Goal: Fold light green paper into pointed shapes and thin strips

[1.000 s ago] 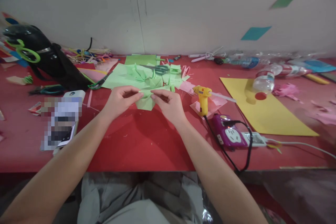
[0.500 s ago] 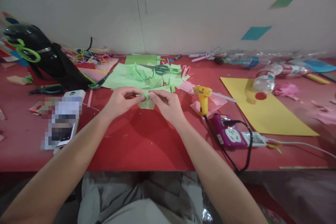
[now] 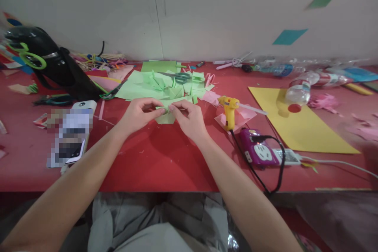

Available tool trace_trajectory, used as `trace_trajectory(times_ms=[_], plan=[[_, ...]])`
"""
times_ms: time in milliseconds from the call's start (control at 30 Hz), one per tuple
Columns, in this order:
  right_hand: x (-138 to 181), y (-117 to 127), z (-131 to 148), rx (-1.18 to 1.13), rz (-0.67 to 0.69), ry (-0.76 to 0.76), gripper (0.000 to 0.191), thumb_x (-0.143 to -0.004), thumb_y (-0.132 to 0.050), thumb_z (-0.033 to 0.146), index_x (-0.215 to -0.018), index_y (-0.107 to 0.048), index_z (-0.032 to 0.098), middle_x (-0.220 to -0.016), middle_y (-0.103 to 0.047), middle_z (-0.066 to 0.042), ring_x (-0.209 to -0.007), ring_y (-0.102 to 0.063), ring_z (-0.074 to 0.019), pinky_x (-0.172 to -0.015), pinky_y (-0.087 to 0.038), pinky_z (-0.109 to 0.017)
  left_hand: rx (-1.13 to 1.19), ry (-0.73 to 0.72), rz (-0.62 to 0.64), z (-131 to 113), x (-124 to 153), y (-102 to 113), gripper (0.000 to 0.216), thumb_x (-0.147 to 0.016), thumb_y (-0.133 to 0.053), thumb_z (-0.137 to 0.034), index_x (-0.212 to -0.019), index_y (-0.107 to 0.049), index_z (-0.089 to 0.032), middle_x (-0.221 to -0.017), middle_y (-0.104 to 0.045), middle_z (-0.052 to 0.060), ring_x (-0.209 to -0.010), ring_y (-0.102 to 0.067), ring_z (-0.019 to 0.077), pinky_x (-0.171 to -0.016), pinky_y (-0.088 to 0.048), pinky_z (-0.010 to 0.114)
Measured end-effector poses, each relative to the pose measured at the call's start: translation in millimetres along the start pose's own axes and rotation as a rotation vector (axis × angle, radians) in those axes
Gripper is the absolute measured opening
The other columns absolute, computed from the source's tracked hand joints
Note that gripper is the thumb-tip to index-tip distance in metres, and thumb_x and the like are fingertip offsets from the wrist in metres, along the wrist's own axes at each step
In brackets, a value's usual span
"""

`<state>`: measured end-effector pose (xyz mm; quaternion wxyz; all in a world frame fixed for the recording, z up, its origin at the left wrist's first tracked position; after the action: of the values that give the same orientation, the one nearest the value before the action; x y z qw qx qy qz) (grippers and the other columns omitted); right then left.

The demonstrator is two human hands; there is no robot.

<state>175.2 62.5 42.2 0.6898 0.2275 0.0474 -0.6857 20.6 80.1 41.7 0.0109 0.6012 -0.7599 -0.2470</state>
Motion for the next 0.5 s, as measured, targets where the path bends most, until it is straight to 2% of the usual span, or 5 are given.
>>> trace_trajectory(times_ms=[167, 333, 500], plan=[[0, 2, 1, 0.015, -0.013, 0.000, 0.017, -0.085, -0.064, 0.035, -0.078, -0.070, 0.020, -0.079, -0.071, -0.003, -0.074, -0.063, -0.0164, -0.070, -0.051, -0.031, 0.083, 0.013, 0.004, 4, -2, 2, 0.027, -0.077, -0.074, -0.044, -0.088, -0.073, -0.019, -0.086, -0.073, 0.004, -0.078, -0.066, 0.0161, -0.072, -0.052, 0.027], [-1, 13, -3, 0.016, -0.111, -0.002, 0.018, -0.085, -0.064, 0.036, -0.079, -0.070, 0.020, -0.077, -0.071, -0.003, -0.072, -0.063, -0.0165, -0.069, -0.051, -0.031, 0.176, 0.121, 0.032, 15, -2, -1, 0.049, -0.060, -0.087, -0.041, -0.101, -0.072, -0.018, -0.093, -0.074, 0.008, -0.085, -0.069, 0.0213, -0.074, -0.056, 0.031], [-1, 15, -6, 0.017, -0.140, -0.005, 0.018, -0.086, -0.064, 0.035, -0.079, -0.070, 0.020, -0.075, -0.069, -0.002, -0.071, -0.061, -0.0159, -0.068, -0.050, -0.031, 0.221, 0.189, -0.070, 21, 0, 7, 0.039, -0.063, -0.086, -0.040, -0.091, -0.075, -0.016, -0.086, -0.077, 0.008, -0.082, -0.071, 0.0226, -0.075, -0.058, 0.034]])
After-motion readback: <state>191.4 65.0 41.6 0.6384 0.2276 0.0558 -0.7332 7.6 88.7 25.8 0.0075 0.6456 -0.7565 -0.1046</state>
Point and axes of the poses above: each hand's wrist, its own x-axis away from the middle knuckle, its own y-axis out of the back of the hand, z = x × y, the point moved 9 cm from there along -x, towards the middle knuckle
